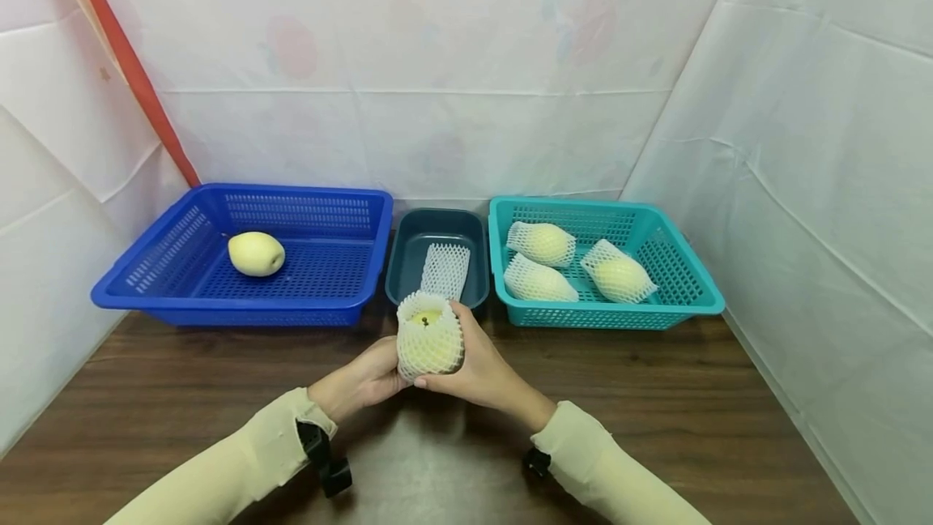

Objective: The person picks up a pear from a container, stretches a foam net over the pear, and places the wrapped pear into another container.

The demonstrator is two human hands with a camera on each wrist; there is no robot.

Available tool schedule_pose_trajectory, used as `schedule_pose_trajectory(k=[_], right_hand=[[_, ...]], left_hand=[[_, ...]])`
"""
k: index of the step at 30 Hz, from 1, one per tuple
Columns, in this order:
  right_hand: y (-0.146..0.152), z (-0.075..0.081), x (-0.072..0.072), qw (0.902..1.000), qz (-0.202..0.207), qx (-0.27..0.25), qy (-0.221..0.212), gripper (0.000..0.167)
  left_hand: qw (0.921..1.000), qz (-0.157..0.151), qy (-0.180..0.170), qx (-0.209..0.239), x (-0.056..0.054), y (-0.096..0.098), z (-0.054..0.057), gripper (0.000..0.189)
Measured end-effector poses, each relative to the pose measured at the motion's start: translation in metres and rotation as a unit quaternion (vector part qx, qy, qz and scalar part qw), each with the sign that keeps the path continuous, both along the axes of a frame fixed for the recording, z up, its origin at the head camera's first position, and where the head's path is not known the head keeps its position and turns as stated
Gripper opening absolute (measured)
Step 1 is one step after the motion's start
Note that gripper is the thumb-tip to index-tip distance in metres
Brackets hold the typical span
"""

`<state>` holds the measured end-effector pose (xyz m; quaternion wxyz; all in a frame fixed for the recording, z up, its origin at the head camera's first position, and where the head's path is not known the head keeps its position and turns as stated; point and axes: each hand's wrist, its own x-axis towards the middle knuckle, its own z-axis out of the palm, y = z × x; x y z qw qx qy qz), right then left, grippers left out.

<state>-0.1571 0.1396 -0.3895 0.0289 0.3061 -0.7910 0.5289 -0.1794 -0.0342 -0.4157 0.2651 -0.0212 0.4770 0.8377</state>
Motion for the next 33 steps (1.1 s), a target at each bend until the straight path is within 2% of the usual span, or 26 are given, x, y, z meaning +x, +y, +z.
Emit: schedule_pose_trajectory(k=[4,7,12,15,17,22,25,29,31,33], right_hand=[[-0.006,0.005,0.001,0.9994,-0.018,0.001,0.028,0.087],[-0.004,0.002,-0.005,0.9990,-0.022,0.011,0.038,0.087],[0.000,0.004,-0.013,0.9983,0.004,0.002,0.058,0.087],[0.003,0.012,-0.013,0.9987,0.006,-0.009,0.051,0.088],[0.007,0.019,-0.012,0.9992,-0.007,-0.015,0.037,0.091],[0.025,0.043,-0.017,0.9976,-0.067,-0.013,0.012,0.090],[0.040,0.060,-0.025,0.9946,-0.101,0.005,0.019,0.086],[0.065,0.079,-0.038,0.9898,-0.131,0.040,0.039,0.084],[0.079,0.087,-0.044,0.9864,-0.142,0.064,0.053,0.084],[0.092,0.095,-0.048,0.9800,-0.161,0.097,0.066,0.083]], left_hand=[[0.9998,0.004,-0.004,-0.017,0.000,0.000,0.002,0.021],[0.9997,-0.004,0.002,-0.023,0.000,-0.002,0.004,0.021],[0.9994,-0.020,0.015,-0.024,0.001,-0.003,0.008,0.023],[0.9972,-0.033,0.038,-0.054,0.002,-0.004,0.010,0.021],[0.9929,-0.039,0.063,-0.093,0.002,-0.005,0.011,0.018],[0.9730,-0.045,0.122,-0.191,-0.001,-0.014,0.020,0.017],[0.9597,-0.043,0.167,-0.222,-0.001,-0.021,0.031,0.020],[0.9398,-0.023,0.230,-0.252,-0.001,-0.035,0.046,0.020],[0.9262,-0.008,0.265,-0.268,-0.004,-0.043,0.052,0.018],[0.9091,0.013,0.303,-0.286,-0.008,-0.052,0.057,0.016]])
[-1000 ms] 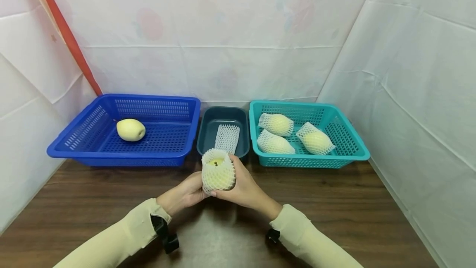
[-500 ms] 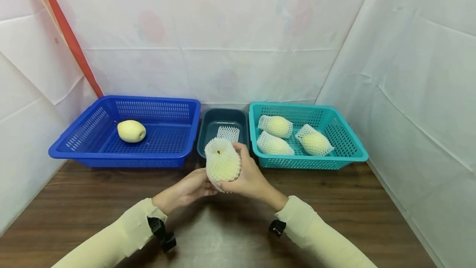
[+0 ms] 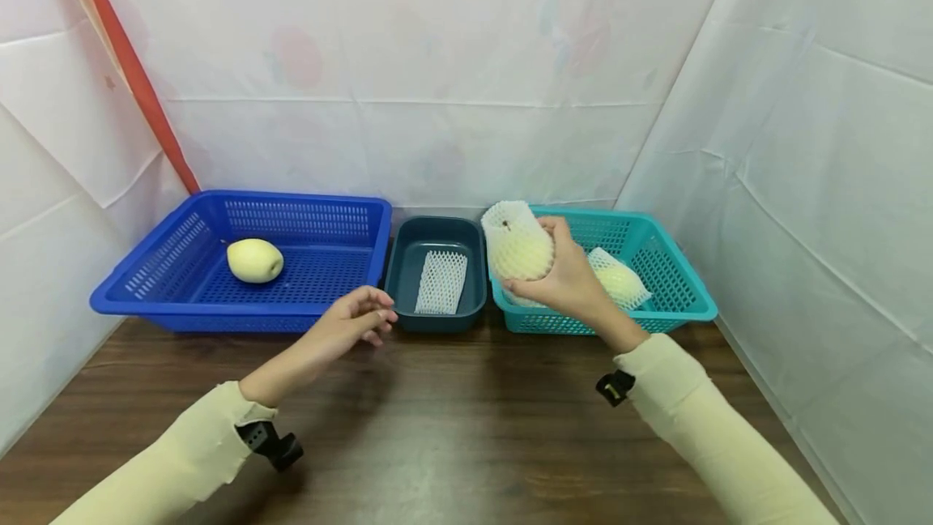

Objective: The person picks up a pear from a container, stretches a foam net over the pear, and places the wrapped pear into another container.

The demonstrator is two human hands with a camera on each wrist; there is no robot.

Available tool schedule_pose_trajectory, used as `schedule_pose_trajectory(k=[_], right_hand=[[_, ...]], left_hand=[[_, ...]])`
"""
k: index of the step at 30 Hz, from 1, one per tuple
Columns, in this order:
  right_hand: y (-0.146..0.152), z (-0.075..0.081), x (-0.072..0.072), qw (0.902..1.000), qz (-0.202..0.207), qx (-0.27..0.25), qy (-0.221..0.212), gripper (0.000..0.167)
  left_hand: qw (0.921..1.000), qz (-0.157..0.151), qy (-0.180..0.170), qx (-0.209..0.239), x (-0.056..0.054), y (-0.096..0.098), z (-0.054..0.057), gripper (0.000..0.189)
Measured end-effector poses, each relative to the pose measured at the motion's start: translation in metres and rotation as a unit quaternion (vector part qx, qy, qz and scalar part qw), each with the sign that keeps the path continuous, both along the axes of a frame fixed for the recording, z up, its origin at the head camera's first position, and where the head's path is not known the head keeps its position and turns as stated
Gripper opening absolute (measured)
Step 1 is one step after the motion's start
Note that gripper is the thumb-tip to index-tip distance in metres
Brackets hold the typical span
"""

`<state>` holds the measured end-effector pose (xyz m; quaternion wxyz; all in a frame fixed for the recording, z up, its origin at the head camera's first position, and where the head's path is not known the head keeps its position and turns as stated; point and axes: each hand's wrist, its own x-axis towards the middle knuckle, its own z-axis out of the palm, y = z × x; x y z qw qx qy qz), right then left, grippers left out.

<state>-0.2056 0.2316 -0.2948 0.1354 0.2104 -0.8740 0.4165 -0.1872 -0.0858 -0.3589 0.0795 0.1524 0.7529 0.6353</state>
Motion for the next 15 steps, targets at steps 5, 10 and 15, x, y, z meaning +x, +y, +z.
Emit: schedule_pose_trajectory(k=[5,10,15], right_hand=[[0.029,0.011,-0.011,0.9974,-0.033,0.064,-0.003,0.081],[0.056,0.010,-0.024,0.9922,-0.067,0.104,-0.013,0.083],[0.079,-0.001,-0.034,0.9859,-0.104,0.129,-0.028,0.083]], left_hand=[[0.9917,0.044,0.101,-0.067,-0.011,-0.022,0.006,0.014],[0.9624,0.080,0.181,-0.186,-0.020,-0.039,0.005,0.014],[0.9085,0.096,0.237,-0.330,-0.026,-0.050,-0.003,0.016]])
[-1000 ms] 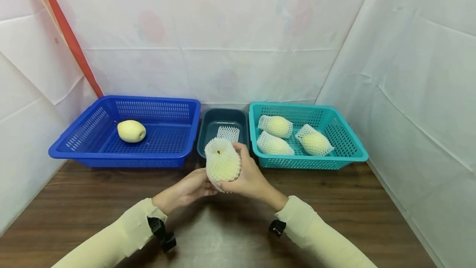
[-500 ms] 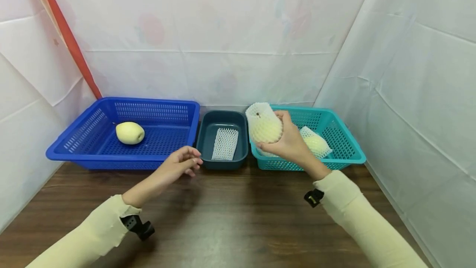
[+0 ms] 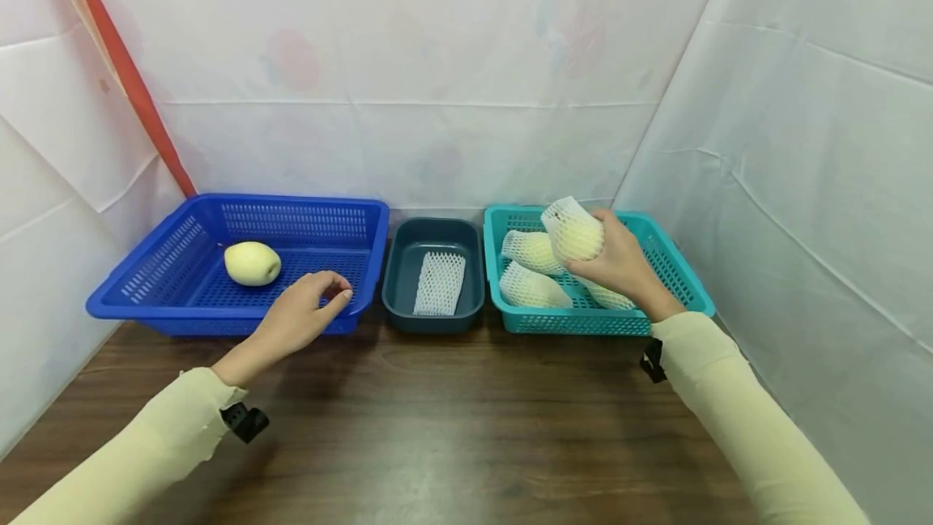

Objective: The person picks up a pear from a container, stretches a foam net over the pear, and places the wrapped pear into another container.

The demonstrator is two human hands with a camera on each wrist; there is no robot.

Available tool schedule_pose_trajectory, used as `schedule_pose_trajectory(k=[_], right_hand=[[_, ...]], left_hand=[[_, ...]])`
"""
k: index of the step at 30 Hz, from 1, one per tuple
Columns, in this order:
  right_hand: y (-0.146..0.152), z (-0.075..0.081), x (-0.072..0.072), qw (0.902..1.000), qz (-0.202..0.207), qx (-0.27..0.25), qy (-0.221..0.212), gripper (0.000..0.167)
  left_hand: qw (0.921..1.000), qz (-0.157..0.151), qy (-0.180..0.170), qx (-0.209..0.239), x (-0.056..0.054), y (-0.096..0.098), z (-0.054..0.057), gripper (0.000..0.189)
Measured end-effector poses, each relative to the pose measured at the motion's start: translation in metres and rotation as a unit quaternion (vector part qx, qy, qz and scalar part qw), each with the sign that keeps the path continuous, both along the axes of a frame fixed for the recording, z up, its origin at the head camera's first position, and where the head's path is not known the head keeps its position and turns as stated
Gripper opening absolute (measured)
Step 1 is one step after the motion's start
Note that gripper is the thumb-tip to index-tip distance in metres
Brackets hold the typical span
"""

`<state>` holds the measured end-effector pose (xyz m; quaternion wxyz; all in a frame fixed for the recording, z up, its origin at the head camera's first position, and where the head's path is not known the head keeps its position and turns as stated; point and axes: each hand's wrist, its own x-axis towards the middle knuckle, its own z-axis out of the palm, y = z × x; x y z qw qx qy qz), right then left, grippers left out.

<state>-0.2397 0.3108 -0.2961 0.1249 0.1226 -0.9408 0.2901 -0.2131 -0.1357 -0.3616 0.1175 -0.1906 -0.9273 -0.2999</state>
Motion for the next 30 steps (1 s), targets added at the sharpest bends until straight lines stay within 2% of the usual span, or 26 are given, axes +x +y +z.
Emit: schedule_pose_trajectory(k=[4,9,17,21,30], right_hand=[[0.015,-0.015,-0.008,0.9997,-0.009,0.021,-0.003,0.081],[0.029,-0.036,-0.014,0.9985,-0.011,0.048,-0.026,0.080],[0.037,-0.055,-0.016,0.9959,0.001,0.054,-0.072,0.078],[0.033,-0.058,-0.016,0.9939,0.004,0.055,-0.095,0.085],[0.026,-0.058,-0.021,0.9859,-0.003,0.112,-0.124,0.090]], left_hand=[[0.9963,0.009,0.024,-0.082,-0.001,-0.006,-0.008,0.023],[0.9907,0.012,0.030,-0.132,-0.002,-0.007,-0.016,0.030],[0.9888,0.016,0.031,-0.145,-0.003,-0.007,-0.016,0.032],[0.9881,0.017,0.035,-0.149,-0.004,-0.007,-0.017,0.034],[0.9874,0.023,0.052,-0.148,-0.005,-0.008,-0.019,0.035]])
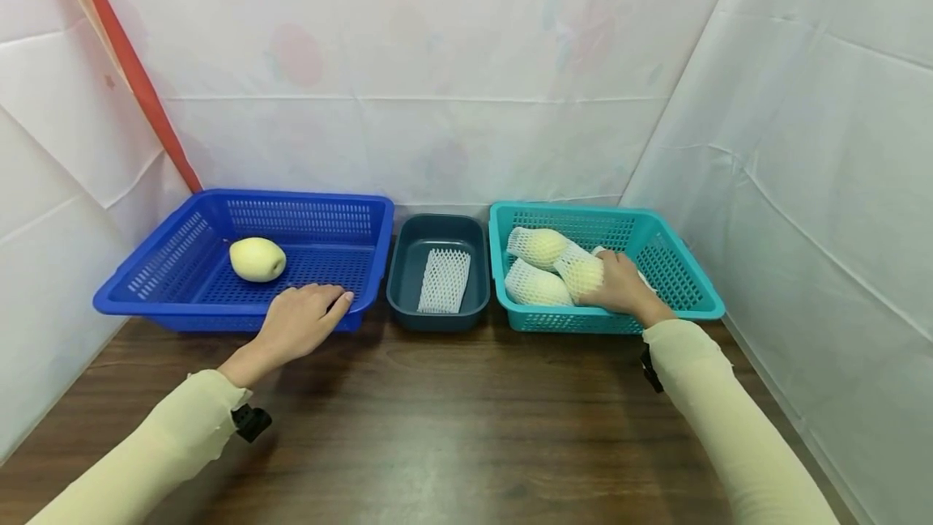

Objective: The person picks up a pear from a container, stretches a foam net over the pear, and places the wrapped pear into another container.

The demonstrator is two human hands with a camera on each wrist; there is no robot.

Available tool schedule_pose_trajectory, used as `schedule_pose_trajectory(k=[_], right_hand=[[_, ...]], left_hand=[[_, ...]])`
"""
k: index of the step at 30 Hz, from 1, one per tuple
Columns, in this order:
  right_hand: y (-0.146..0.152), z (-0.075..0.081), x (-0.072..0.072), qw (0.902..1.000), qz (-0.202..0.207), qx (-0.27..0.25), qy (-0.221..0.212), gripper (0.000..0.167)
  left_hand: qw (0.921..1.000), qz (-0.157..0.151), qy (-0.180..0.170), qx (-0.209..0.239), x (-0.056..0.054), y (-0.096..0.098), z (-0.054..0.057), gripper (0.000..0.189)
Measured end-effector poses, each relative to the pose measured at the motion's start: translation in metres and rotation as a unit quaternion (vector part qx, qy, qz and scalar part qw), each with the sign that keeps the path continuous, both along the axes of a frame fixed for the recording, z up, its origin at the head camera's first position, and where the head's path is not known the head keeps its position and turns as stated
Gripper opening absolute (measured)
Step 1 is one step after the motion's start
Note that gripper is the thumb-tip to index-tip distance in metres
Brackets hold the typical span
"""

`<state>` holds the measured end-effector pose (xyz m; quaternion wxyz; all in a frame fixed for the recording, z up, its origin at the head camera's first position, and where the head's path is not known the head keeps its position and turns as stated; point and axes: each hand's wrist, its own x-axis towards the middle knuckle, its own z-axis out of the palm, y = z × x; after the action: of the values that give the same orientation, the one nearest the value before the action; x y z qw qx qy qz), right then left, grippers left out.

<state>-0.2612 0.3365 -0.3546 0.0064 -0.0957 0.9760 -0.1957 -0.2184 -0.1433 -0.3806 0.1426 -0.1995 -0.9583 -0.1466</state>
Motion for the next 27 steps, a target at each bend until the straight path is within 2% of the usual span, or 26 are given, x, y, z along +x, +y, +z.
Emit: schedule_pose_trajectory(k=[5,10,16,21,25,27], right_hand=[[0.000,0.002,0.002,0.9998,0.009,0.016,0.012,0.090],[-0.006,0.014,0.008,0.9994,0.008,0.011,0.030,0.090],[-0.023,0.030,0.015,0.9920,0.029,-0.008,0.123,0.087],[-0.048,0.035,0.024,0.9816,0.085,-0.049,0.164,0.072],[-0.068,0.028,0.031,0.9754,0.135,-0.058,0.164,0.061],[-0.078,0.022,0.034,0.9750,0.148,-0.055,0.156,0.057]], left_hand=[[1.0000,0.001,-0.002,-0.002,0.000,0.001,0.001,0.035],[1.0000,0.003,-0.003,-0.002,0.001,0.001,0.001,0.033],[1.0000,0.002,0.001,-0.001,0.001,0.001,0.000,0.033],[1.0000,0.002,-0.001,-0.003,0.000,0.001,-0.001,0.034],[1.0000,0.002,0.001,-0.004,0.001,0.001,0.000,0.033],[1.0000,0.002,0.002,-0.003,0.001,0.001,0.000,0.033]])
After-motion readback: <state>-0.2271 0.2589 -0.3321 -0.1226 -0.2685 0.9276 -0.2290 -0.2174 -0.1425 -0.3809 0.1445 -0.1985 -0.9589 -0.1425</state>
